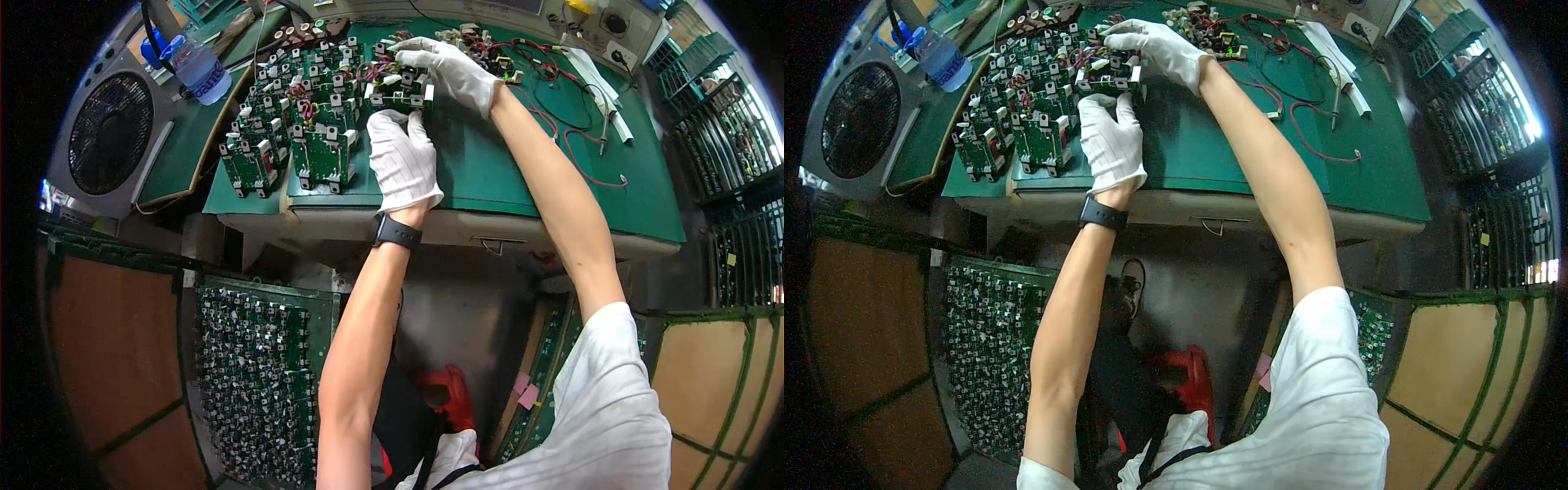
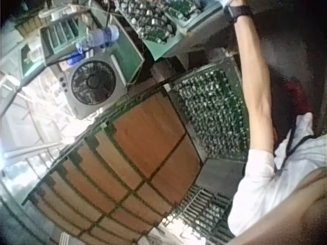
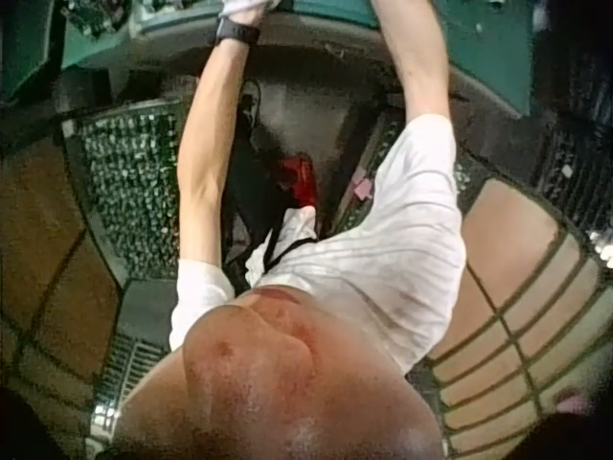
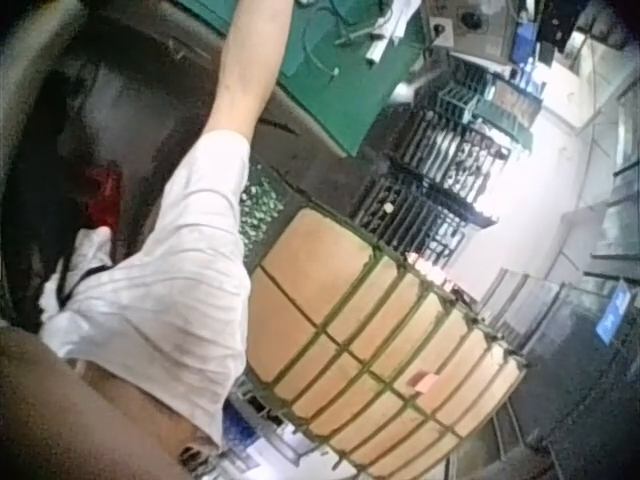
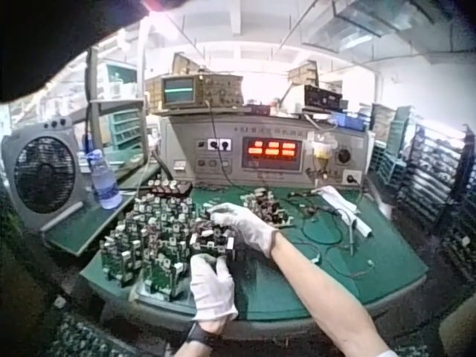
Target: The person organizes printed circuit board assemblies from a component tray, then tests one at a diagnostic station using an oscilloscope and diagnostic probes connected by test cables.
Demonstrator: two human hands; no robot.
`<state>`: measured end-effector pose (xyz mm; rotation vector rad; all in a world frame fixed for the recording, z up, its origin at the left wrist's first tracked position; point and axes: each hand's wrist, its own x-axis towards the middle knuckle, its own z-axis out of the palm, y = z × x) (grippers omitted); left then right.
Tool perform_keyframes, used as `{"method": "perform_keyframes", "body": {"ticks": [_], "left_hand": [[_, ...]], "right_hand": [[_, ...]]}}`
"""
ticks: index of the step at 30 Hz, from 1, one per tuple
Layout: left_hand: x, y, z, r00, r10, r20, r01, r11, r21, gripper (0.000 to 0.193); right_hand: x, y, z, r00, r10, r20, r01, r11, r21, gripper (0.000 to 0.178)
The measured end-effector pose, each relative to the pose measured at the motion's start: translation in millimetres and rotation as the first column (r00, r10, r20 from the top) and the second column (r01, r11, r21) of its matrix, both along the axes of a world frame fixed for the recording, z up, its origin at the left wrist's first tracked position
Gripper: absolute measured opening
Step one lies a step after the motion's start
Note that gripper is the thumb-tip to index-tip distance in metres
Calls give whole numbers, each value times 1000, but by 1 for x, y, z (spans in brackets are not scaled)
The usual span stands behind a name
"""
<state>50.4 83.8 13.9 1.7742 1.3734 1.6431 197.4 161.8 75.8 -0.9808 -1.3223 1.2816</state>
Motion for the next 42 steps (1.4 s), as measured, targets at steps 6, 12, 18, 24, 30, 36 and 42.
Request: {"method": "perform_keyframes", "body": {"ticks": [6,12,18,24,30,36,42], "left_hand": [[3,-8,16,950,4,313,64,977,-204,51],[-8,-5,29,994,-44,102,73,951,-300,57],[-2,-17,30,991,69,-117,-81,992,-100,47],[-14,-65,61,962,61,-265,-64,998,-4,45],[-44,-117,91,838,254,-483,-193,966,174,40],[-131,-186,123,735,395,-550,-284,917,279,42],[-297,-307,86,567,480,-669,-604,795,58,47]], "right_hand": [[6,6,-11,994,-39,99,38,999,9,51],[6,-7,-12,996,85,41,-87,994,63,50],[17,-32,-4,984,13,179,-27,997,78,55],[9,-95,2,964,-11,-264,12,1000,0,49],[-26,-149,8,853,41,-521,-47,999,2,43],[-133,-208,15,853,-18,-522,31,999,16,50],[-284,-295,-24,813,0,-582,-226,921,-316,45]]}}
